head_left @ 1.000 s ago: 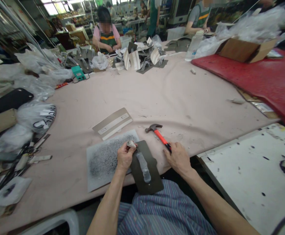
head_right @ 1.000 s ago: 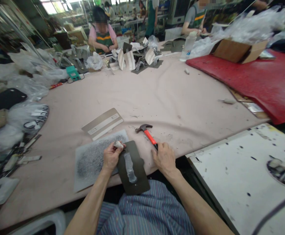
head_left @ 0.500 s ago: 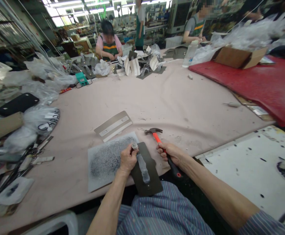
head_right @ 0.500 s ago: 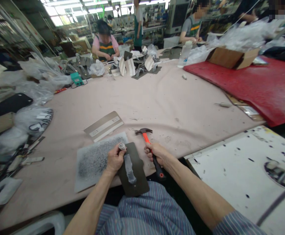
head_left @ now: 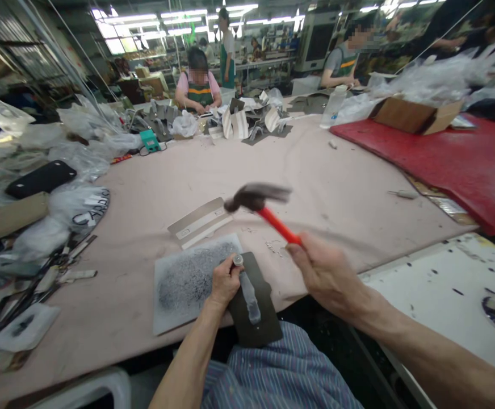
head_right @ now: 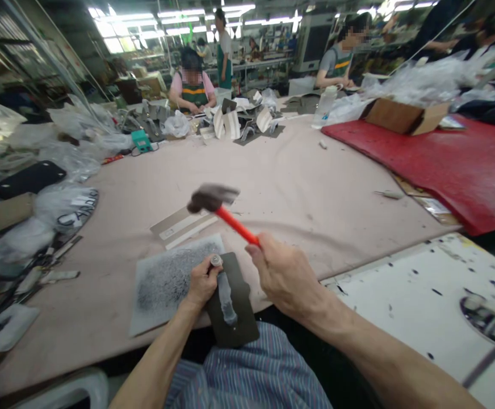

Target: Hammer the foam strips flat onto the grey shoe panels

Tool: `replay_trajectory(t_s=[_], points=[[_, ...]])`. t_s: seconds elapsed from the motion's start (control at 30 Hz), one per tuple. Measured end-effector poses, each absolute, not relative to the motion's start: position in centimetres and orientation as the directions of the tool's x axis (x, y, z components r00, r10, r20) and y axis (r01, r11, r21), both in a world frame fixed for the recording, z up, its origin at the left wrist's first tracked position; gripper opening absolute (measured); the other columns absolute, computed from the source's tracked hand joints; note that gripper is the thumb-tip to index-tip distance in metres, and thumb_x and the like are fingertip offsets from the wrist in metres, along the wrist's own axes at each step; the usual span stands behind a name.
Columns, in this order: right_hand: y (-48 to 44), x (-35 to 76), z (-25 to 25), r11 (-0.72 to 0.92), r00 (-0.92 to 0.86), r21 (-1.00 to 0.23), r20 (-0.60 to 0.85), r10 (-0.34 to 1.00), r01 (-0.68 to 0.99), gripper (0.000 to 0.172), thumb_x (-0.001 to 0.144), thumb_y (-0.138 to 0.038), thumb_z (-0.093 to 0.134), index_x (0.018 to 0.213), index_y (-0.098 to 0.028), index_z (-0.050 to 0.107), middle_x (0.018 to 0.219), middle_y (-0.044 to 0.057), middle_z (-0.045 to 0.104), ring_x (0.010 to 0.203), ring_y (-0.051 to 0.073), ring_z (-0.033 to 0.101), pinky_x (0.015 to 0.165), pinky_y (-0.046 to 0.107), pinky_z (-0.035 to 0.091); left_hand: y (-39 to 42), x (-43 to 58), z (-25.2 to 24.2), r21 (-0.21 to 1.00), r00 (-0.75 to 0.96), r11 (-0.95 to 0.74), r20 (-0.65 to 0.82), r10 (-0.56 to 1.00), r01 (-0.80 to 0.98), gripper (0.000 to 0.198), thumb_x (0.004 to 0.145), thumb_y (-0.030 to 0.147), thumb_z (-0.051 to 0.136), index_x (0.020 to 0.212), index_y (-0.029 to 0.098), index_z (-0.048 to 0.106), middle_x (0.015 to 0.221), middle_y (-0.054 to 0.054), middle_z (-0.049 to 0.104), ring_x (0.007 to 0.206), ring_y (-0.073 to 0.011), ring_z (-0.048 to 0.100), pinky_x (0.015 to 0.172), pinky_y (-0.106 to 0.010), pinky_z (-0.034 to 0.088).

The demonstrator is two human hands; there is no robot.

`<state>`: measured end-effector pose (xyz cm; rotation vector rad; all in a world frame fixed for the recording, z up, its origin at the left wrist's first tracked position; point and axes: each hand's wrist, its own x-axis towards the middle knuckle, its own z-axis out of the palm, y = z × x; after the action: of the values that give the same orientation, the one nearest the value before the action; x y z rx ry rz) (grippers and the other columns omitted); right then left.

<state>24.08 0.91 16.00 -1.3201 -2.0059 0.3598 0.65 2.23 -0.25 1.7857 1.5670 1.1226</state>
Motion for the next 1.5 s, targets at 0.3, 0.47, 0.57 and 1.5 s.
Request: replay_trajectory(t_s=[0.3,0.47,0.57,1.5], points=[[-0.9,23.9,10.7,0.359,-0.405,-0.388,-0.041,0.914,0.849,0.029,0.102,-0.035,0.034,0.083,-0.019,0.049,0.058,0.002,0.054,0.045,0.012,0.039,0.051,0.031,0.013,2.2,0.5,-0.6,0.813,0.011,-0.192,0.224,0.975,0.55,0.014,0.085,0.018,0.057,0.093,0.02,0.067,0.078,-0.001,0.068,0.073,-0.0162,0.062,0.069,-0.025,0.045],[0.9,24.7,8.3,0.142,-0.269,-0.467,-0.217,0.938,0.873,0.03,0.104,-0.04,0.032,0.092,-0.019,0.051,0.068,0.002,0.059,0.06,0.016,0.051,0.056,0.029,0.024,2.2,0.5,-0.5,0.835,-0.001,-0.206,0.24,0.971,0.511,0.015,0.085,0.018,0.057,0.094,0.021,0.068,0.086,-0.001,0.07,0.08,-0.0166,0.065,0.076,-0.025,0.047],[2.8,24.6,5.3,0.022,-0.217,-0.527,-0.312,0.925,0.85,0.034,0.104,-0.035,0.028,0.092,-0.017,0.054,0.077,0.006,0.063,0.069,0.018,0.058,0.063,0.028,0.037,2.3,0.6,-0.5,0.844,0.001,-0.209,0.24,0.971,0.493,0.016,0.085,0.017,0.057,0.096,0.021,0.068,0.087,-0.001,0.071,0.081,-0.0165,0.065,0.078,-0.025,0.048],[-1.1,16.8,2.7,0.733,-0.76,-0.31,0.052,0.648,0.605,0.018,0.087,-0.009,0.05,0.101,-0.017,0.059,0.109,0.008,0.058,0.091,0.022,0.046,0.076,0.035,0.037,3.3,-2.0,2.9,0.936,-0.341,-0.092,0.214,0.915,0.341,0.02,0.085,0.035,0.065,0.093,0.017,0.069,0.086,-0.003,0.073,0.081,-0.0165,0.068,0.078,-0.026,0.051]])
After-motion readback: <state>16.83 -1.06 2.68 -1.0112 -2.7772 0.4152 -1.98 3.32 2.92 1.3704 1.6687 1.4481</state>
